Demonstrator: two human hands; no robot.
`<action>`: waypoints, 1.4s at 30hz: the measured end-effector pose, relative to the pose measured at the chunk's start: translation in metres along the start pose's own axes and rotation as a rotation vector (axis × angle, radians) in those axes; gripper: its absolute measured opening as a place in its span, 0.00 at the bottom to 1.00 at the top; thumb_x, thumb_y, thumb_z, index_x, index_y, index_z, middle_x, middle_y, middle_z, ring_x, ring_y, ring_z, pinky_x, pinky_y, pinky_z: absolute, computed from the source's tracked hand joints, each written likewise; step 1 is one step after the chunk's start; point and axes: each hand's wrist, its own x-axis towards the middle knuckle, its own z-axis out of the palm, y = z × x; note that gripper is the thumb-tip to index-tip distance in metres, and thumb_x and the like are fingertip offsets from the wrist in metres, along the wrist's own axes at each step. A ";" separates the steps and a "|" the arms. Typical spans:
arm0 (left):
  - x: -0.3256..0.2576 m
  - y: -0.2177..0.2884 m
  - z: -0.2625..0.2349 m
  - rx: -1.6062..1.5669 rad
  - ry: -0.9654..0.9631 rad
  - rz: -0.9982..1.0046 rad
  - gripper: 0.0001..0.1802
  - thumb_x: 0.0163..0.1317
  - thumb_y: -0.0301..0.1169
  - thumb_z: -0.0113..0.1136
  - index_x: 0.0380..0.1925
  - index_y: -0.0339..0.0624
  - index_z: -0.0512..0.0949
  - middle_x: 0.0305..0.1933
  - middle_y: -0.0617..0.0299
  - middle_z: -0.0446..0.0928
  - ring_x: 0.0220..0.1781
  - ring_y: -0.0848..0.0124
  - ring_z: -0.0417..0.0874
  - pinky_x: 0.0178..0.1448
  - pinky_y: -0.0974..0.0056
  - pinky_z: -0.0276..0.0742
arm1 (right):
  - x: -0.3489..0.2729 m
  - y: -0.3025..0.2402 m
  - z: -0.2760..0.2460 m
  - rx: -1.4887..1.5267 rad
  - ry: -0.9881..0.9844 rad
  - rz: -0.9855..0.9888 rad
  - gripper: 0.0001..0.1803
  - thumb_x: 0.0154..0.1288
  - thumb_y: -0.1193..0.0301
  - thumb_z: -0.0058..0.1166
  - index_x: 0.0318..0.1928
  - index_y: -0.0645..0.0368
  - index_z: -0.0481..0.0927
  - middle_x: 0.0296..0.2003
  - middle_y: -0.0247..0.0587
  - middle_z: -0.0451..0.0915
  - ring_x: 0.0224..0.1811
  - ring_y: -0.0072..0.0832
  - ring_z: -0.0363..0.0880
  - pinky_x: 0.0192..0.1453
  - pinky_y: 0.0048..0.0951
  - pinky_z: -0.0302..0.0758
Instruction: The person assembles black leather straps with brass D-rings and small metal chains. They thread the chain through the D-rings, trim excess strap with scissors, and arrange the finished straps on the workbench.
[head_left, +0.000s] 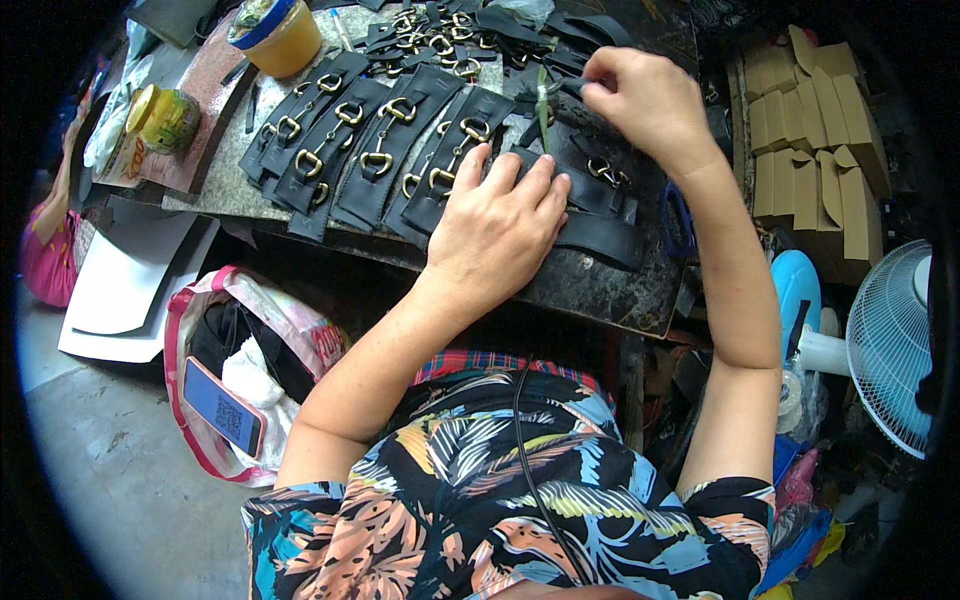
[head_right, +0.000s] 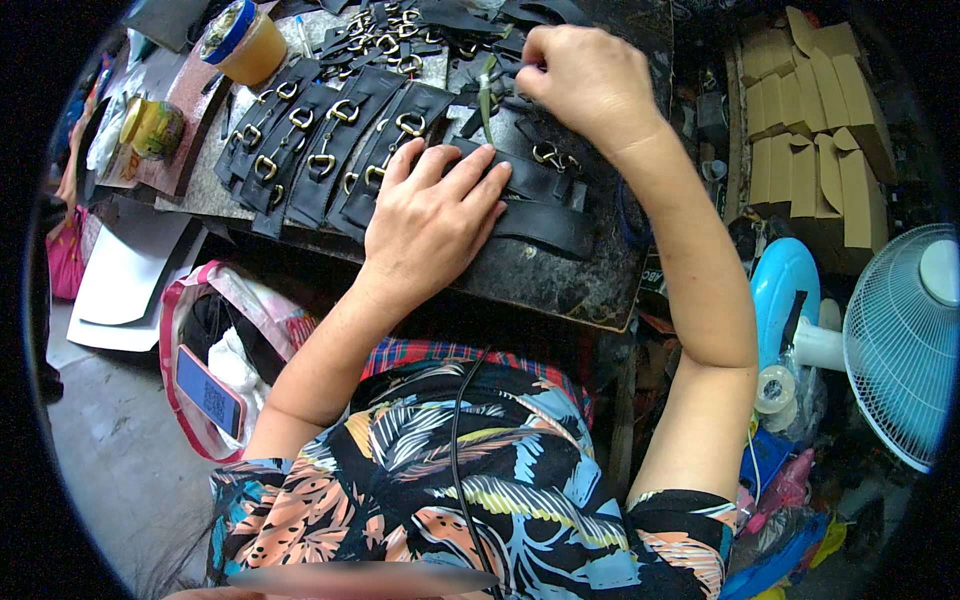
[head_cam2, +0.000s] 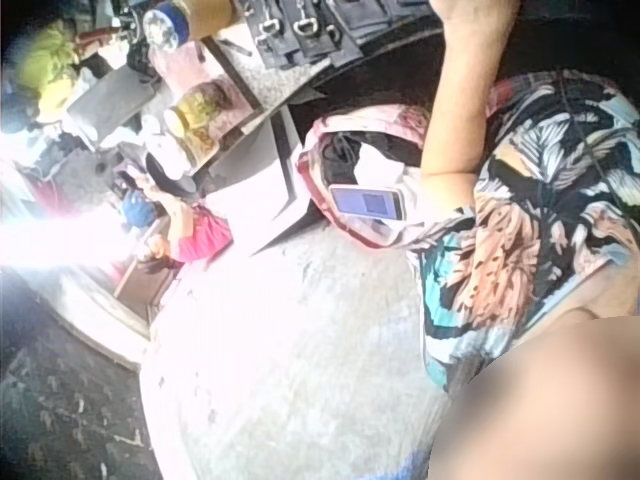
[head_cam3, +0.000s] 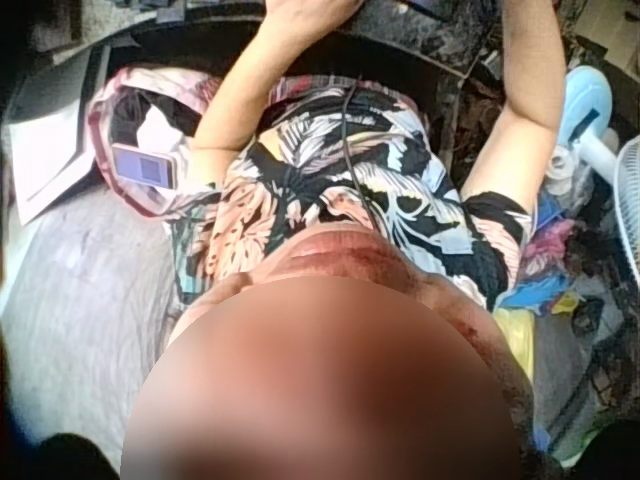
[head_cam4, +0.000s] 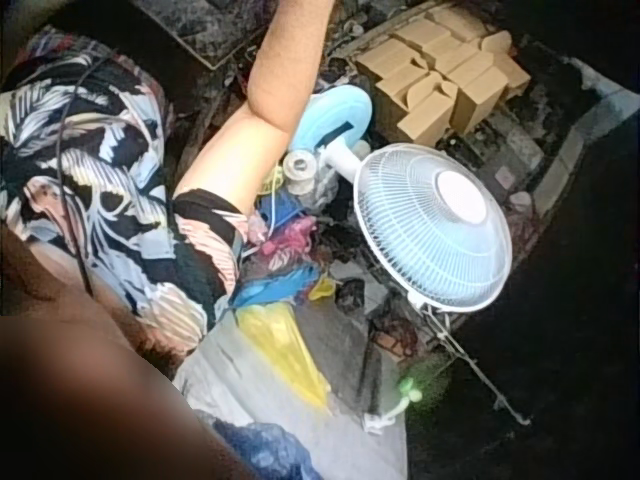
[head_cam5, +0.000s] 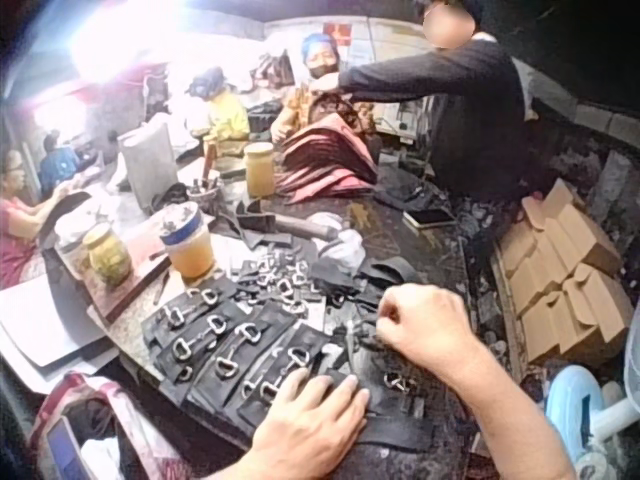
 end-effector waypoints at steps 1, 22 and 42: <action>0.000 0.000 0.000 0.003 -0.001 -0.001 0.18 0.63 0.39 0.67 0.52 0.48 0.84 0.57 0.62 0.82 0.56 0.62 0.80 0.69 0.46 0.70 | -0.001 0.006 -0.007 -0.005 0.081 -0.049 0.13 0.61 0.61 0.63 0.43 0.51 0.88 0.37 0.40 0.89 0.40 0.38 0.89 0.46 0.38 0.83; 0.007 0.001 -0.032 -0.278 0.428 0.008 0.32 0.53 0.32 0.77 0.59 0.37 0.78 0.57 0.51 0.81 0.59 0.52 0.78 0.63 0.52 0.75 | -0.081 0.013 -0.061 0.989 -0.179 0.006 0.06 0.70 0.72 0.60 0.43 0.61 0.82 0.35 0.36 0.86 0.38 0.19 0.86 0.44 0.21 0.81; 0.044 -0.002 -0.033 -0.872 0.020 -0.166 0.09 0.67 0.22 0.63 0.46 0.36 0.84 0.39 0.63 0.86 0.42 0.77 0.83 0.48 0.69 0.79 | -0.109 -0.001 0.001 -0.061 0.063 -0.012 0.15 0.60 0.57 0.70 0.42 0.49 0.87 0.41 0.32 0.83 0.48 0.32 0.82 0.51 0.37 0.80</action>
